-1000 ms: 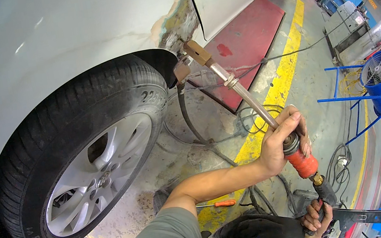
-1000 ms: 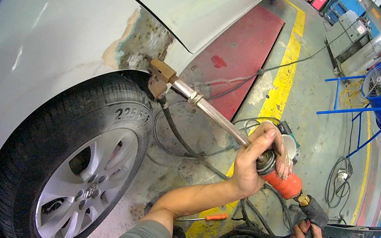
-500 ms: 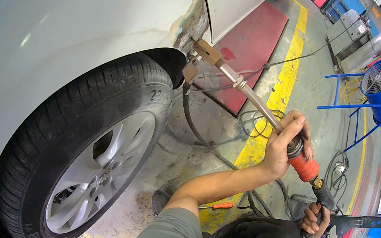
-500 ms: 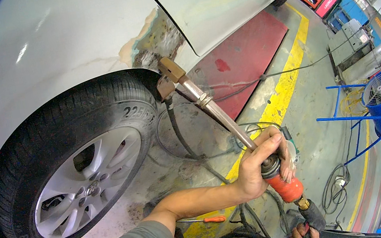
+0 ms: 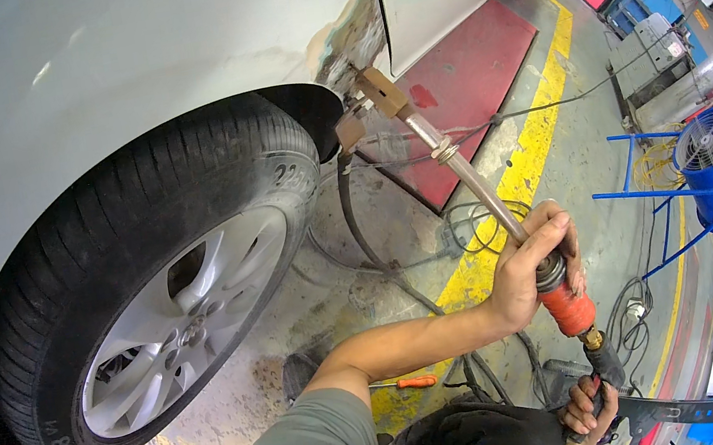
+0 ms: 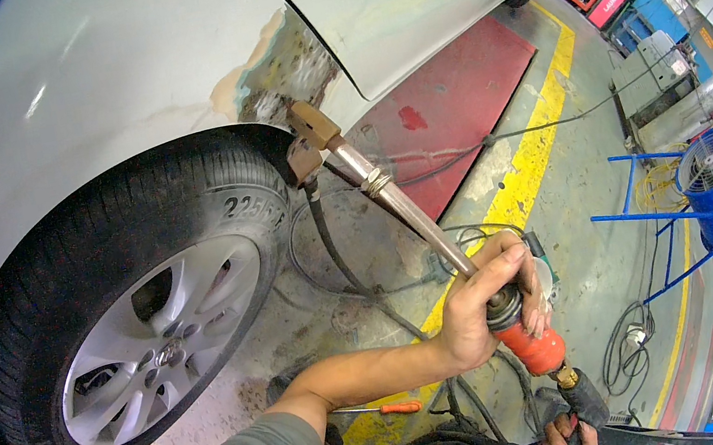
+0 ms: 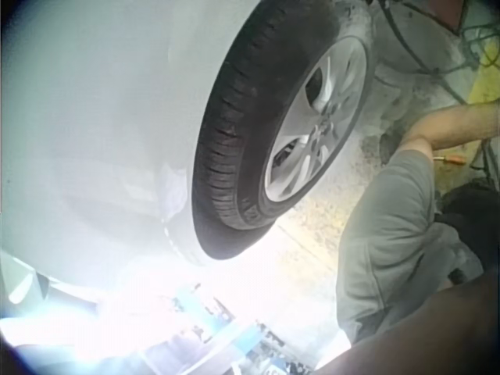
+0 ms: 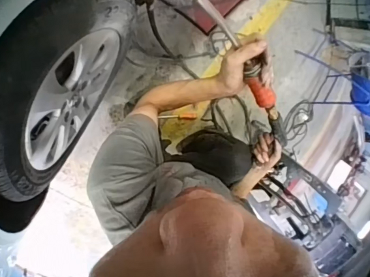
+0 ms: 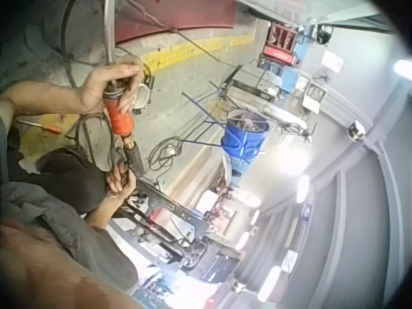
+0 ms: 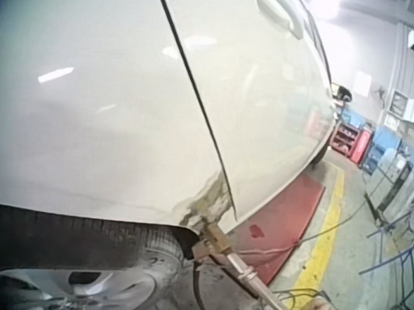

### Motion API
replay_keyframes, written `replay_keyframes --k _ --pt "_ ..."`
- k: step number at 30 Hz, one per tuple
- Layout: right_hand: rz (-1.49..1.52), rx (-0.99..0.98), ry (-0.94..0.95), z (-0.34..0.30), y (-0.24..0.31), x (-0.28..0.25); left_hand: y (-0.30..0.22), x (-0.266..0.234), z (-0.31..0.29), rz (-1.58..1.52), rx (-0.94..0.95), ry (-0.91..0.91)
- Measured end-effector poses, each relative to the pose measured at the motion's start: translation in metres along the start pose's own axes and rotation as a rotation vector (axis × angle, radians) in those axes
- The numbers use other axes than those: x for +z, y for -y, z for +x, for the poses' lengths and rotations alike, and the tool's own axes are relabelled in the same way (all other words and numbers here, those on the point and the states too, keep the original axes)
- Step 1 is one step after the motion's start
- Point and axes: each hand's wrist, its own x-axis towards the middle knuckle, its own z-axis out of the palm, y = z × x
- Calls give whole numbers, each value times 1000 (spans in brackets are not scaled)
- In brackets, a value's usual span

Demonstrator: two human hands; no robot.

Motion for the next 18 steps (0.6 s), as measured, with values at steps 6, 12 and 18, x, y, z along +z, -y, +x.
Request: replay_keyframes --k 6,12,18 --pt "19 -9 -26 0 -1 1 1 -1 0 -4 7 -13" --pt "1 1 -30 -1 1 -1 1 -1 0 -11 18 2" --pt "-29 -9 -71 -2 1 3 6 -4 1 -29 42 4"
